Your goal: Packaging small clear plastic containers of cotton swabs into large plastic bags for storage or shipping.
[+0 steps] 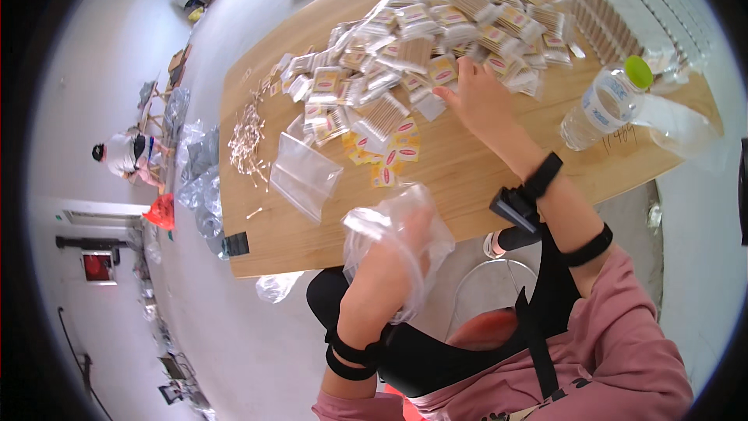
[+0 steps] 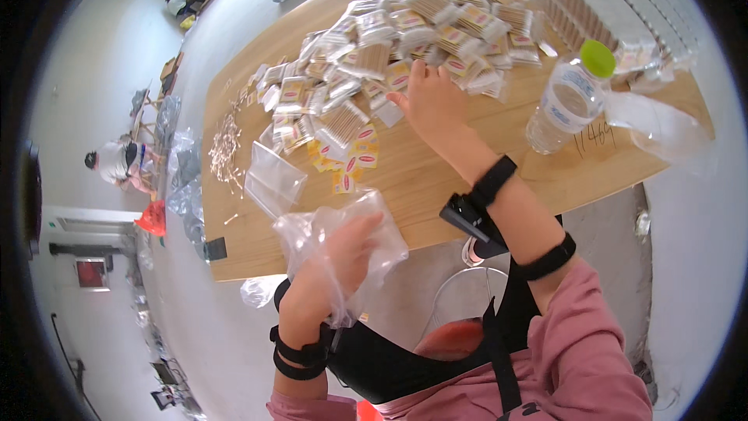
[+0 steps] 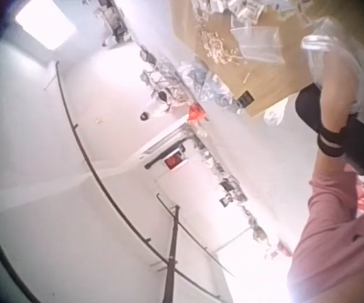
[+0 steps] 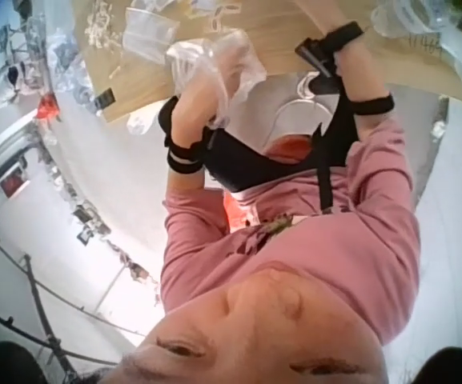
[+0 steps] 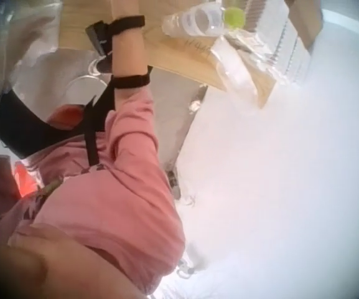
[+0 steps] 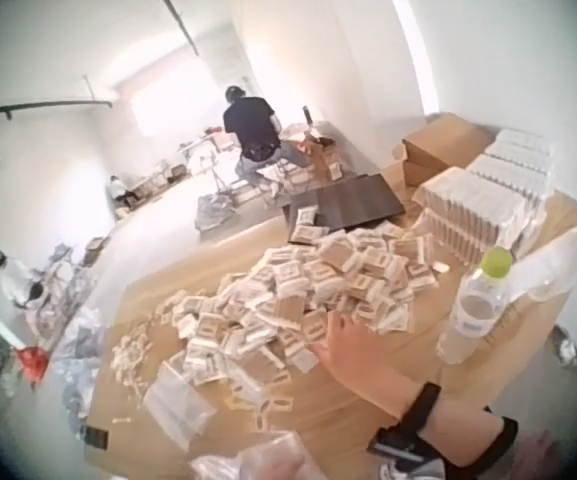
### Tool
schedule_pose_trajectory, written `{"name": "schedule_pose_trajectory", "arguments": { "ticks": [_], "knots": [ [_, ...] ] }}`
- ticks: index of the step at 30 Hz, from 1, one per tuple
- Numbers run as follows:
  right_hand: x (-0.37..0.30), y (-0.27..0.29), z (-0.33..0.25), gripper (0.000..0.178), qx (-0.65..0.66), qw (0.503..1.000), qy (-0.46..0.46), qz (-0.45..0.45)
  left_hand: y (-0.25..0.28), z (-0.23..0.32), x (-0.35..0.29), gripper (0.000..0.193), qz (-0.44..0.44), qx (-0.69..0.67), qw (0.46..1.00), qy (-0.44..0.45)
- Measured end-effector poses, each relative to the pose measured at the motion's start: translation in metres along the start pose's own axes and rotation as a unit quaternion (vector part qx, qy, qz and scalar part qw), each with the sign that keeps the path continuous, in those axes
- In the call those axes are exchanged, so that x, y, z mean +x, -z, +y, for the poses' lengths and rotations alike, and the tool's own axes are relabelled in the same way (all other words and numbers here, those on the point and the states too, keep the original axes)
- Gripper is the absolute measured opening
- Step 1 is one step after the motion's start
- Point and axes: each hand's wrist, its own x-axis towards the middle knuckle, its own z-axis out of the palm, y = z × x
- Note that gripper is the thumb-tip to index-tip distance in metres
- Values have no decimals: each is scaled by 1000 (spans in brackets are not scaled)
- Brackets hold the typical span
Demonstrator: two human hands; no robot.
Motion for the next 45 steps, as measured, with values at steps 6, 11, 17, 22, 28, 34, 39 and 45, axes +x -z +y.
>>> {"name": "schedule_pose_trajectory", "arguments": {
  "ticks": [6,11,17,22,28,34,39,45],
  "knots": [
    [23,-13,-18,52,-65,995,-50,-48,36,20,-18,31,25,5,997,-75],
    [12,0,28,47,228,957,-138,-112,35,20,12,23,-13,119,993,0],
    [-55,68,-35,33,527,812,-208,-144,50,6,16,20,149,165,952,-209],
    [-88,92,-25,30,524,808,-229,-142,71,36,13,17,40,88,986,-139],
    [-81,143,-31,24,506,852,-131,-19,73,76,-24,40,285,36,958,-10],
    [-53,192,-97,36,483,854,59,-186,23,40,-45,53,280,-187,926,170],
    [-43,192,-137,30,188,875,237,-378,6,34,-34,43,374,-381,840,98],
    [-35,177,-157,27,-42,833,227,-503,-25,47,-27,48,399,-413,819,-11]
  ]
}}
